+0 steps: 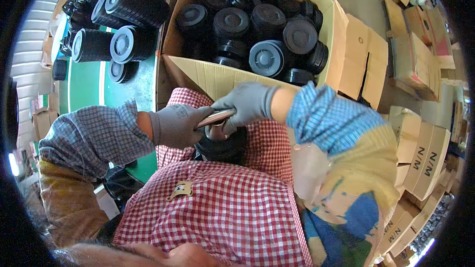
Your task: The person repeatedly picks up black cylindrical objects, inserts a metal rod into each one, and places the assembled units on a green workbench. The process is repeated for multiple items in a consistent sequence.
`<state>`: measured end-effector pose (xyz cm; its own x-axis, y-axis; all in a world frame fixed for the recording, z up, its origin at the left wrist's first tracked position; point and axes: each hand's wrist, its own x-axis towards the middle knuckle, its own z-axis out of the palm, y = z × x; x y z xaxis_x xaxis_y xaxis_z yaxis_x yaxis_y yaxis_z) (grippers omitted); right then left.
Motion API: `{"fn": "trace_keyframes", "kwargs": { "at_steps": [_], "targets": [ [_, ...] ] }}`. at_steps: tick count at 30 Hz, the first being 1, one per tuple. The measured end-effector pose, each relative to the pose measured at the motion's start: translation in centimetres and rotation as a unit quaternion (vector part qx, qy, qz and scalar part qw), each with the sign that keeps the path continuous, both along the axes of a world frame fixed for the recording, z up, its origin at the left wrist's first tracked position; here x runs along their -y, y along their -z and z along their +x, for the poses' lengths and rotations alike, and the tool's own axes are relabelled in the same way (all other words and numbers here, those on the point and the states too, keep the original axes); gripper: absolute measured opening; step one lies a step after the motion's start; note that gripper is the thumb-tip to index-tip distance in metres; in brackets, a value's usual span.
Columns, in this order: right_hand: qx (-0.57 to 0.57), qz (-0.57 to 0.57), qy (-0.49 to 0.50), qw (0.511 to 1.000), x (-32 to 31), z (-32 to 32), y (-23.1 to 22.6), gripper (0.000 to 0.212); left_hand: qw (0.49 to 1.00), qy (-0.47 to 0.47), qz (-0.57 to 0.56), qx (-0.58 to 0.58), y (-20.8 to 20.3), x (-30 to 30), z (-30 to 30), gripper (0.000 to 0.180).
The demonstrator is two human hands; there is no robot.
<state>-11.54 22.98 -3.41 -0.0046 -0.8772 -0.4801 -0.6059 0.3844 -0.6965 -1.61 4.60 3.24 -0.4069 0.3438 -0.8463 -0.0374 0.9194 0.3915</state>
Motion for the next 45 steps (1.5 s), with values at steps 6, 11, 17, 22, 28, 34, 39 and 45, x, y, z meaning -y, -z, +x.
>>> {"fn": "trace_keyframes", "kwargs": {
  "at_steps": [6, 11, 17, 22, 28, 34, 39, 45],
  "targets": [
    [-0.064, 0.032, 0.173, 0.982, -1.6, 5.5, -1.3, 0.059, 0.943, 0.172, 0.140, -0.246, 8.4, 3.9, -0.4, 0.051],
    [-0.026, 0.043, 0.295, 0.954, -2.0, 8.4, -3.4, 0.052, 0.890, 0.279, 0.107, -0.346, 8.5, 3.8, -2.9, 0.047],
    [0.054, -0.137, 0.385, 0.911, -4.1, 7.9, -0.2, 0.049, 0.781, -0.049, 0.232, -0.578, 4.3, 6.5, 2.4, 0.063],
    [0.151, -0.194, 0.685, 0.686, -8.3, 8.7, -1.2, 0.045, 0.868, -0.038, 0.176, -0.462, 6.1, 10.8, 16.1, 0.039],
    [0.223, -0.179, 0.709, 0.645, -10.4, 14.2, 2.2, 0.042, 0.771, 0.235, 0.124, -0.578, 8.5, 5.0, 19.7, 0.011],
    [0.213, -0.238, 0.692, 0.647, -9.0, 14.2, 2.8, 0.041, 0.827, 0.108, 0.029, -0.551, 8.6, 7.4, 19.8, 0.018],
    [0.190, -0.282, 0.616, 0.711, -3.6, 10.3, 2.5, 0.052, 0.735, -0.312, 0.206, -0.565, 5.4, 14.8, 24.1, 0.026],
    [-0.101, -0.327, 0.244, 0.907, 16.5, 11.9, 2.2, 0.054, 0.307, -0.741, 0.343, -0.489, 5.9, 30.4, 28.1, 0.018]
  ]
}}
